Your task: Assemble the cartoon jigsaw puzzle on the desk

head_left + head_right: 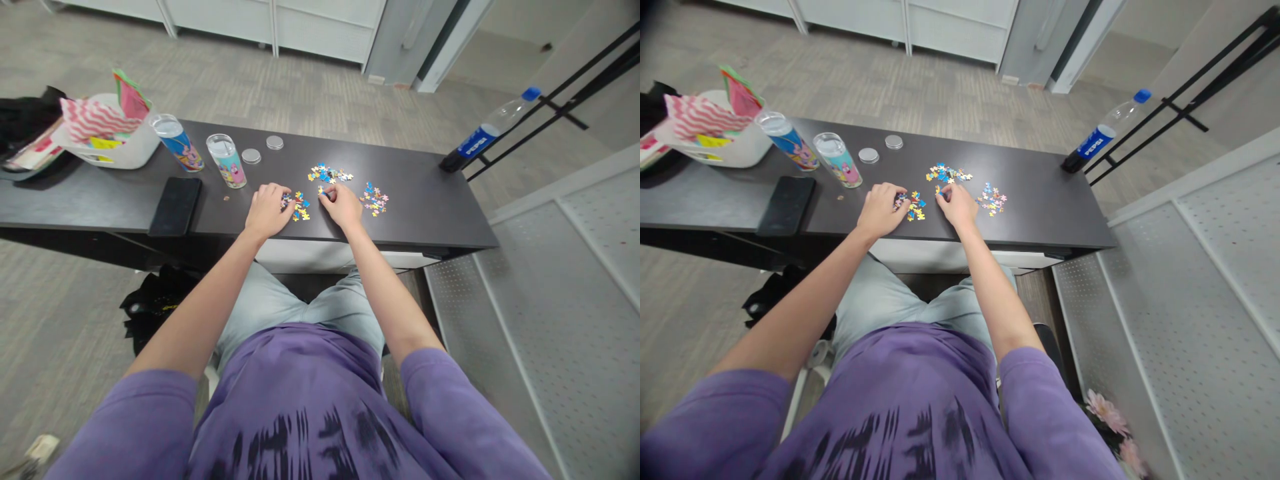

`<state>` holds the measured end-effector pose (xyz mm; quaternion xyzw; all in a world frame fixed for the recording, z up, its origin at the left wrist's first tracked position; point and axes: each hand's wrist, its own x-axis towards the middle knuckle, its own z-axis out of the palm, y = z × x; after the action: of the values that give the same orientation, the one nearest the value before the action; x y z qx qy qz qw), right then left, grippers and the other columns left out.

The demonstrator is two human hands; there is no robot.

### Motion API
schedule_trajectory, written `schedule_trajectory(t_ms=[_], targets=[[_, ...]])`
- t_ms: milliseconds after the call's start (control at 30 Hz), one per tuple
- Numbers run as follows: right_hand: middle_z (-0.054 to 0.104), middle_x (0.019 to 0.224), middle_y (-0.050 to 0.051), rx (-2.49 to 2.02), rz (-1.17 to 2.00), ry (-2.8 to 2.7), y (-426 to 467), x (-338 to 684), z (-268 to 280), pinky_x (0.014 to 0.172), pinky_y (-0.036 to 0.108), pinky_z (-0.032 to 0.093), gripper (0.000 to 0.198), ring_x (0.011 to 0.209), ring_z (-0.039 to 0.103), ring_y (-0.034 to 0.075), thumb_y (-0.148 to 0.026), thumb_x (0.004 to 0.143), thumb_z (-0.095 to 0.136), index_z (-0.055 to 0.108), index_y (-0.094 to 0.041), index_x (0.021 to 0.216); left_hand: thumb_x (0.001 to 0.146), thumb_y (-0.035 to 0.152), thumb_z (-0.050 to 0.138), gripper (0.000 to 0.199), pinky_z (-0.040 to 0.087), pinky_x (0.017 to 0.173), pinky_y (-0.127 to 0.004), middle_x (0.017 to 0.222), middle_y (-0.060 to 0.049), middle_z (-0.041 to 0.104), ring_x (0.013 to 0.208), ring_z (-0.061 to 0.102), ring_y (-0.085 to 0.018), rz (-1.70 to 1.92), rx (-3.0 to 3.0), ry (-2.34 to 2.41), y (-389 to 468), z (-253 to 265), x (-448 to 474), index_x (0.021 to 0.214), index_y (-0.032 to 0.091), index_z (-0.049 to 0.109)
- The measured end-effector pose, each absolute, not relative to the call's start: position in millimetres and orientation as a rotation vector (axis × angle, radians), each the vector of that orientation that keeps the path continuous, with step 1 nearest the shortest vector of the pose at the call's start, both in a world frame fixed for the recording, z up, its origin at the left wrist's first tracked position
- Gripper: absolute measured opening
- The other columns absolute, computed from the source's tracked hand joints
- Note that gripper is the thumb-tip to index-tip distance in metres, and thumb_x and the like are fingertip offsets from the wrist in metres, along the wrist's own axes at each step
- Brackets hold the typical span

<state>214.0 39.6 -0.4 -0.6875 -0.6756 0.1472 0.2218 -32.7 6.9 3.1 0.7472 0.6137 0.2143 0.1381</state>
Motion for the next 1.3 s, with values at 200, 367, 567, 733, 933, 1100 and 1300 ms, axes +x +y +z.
schedule_trajectory(t_ms=[200,367,567,733,933,1100,1300], targets=[[0.092,0.128,0.011,-1.817,0.471,-1.823,38.1,222.6,-2.8,0.101,0.044,0.063,0.018,0.121,0.086,0.033,-0.023,0.11,0.082,0.09,-0.025,0.125,0.121,0.035,0.066,0.038,0.052,0.145,-0.066,0.166,-0.022,0.08,0.163,0.067,-0.047,0.664,2.172,1.768,7.0,-0.7,-33.3,0.155,0.025,0.08],[0.093,0.142,0.012,-1.72,0.519,-1.786,38.7,229.3,-7.6,0.109,0.044,0.064,0.017,0.125,0.086,0.031,-0.019,0.106,0.082,0.085,-0.025,0.122,0.122,0.034,0.066,0.039,0.051,0.146,-0.066,0.167,-0.024,0.079,0.164,0.067,-0.047,0.645,2.174,1.771,6.5,0.0,-32.9,0.157,0.022,0.08],[0.094,0.122,0.004,-1.557,0.713,-1.638,45.1,233.8,-21.3,0.094,0.042,0.061,0.014,0.087,0.076,0.023,-0.025,0.106,0.081,0.078,-0.028,0.119,0.123,0.033,0.067,0.039,0.052,0.145,-0.062,0.168,-0.024,0.078,0.165,0.067,-0.046,0.62,2.178,1.787,7.0,0.1,-32.6,0.157,0.02,0.079],[0.087,0.099,0.0,-1.383,0.823,-1.53,49.3,235.7,-30.8,0.093,0.041,0.061,0.011,0.085,0.073,0.024,-0.033,0.107,0.083,0.076,-0.031,0.116,0.122,0.033,0.068,0.037,0.052,0.143,-0.061,0.167,-0.022,0.079,0.163,0.068,-0.046,0.642,2.186,1.784,7.7,-2.4,-33.2,0.156,0.022,0.079],[0.085,0.092,-0.002,-1.392,0.825,-1.582,47.2,235.4,-29.8,0.093,0.041,0.061,0.01,0.084,0.072,0.023,-0.036,0.106,0.086,0.078,-0.03,0.109,0.123,0.032,0.069,0.038,0.052,0.143,-0.06,0.167,-0.023,0.079,0.163,0.069,-0.046,0.633,2.194,1.795,7.3,-1.5,-32.3,0.158,0.02,0.079],[0.089,0.106,0.002,-1.423,0.737,-1.605,43.2,235.7,-25.4,0.09,0.041,0.06,0.005,0.085,0.074,0.024,-0.031,0.105,0.082,0.082,-0.028,0.109,0.123,0.03,0.067,0.037,0.053,0.143,-0.058,0.167,-0.023,0.08,0.163,0.069,-0.045,0.634,2.189,1.795,7.3,-0.1,-32.9,0.157,0.019,0.08],[0.089,0.104,0.001,-1.43,0.749,-1.55,43.1,235.4,-24.4,0.091,0.041,0.061,0.009,0.085,0.074,0.023,-0.027,0.106,0.074,0.081,-0.03,0.109,0.125,0.029,0.06,0.038,0.052,0.144,-0.061,0.168,-0.024,0.08,0.163,0.069,-0.044,0.628,2.172,1.784,9.2,-0.5,-34.5,0.156,0.019,0.08]])
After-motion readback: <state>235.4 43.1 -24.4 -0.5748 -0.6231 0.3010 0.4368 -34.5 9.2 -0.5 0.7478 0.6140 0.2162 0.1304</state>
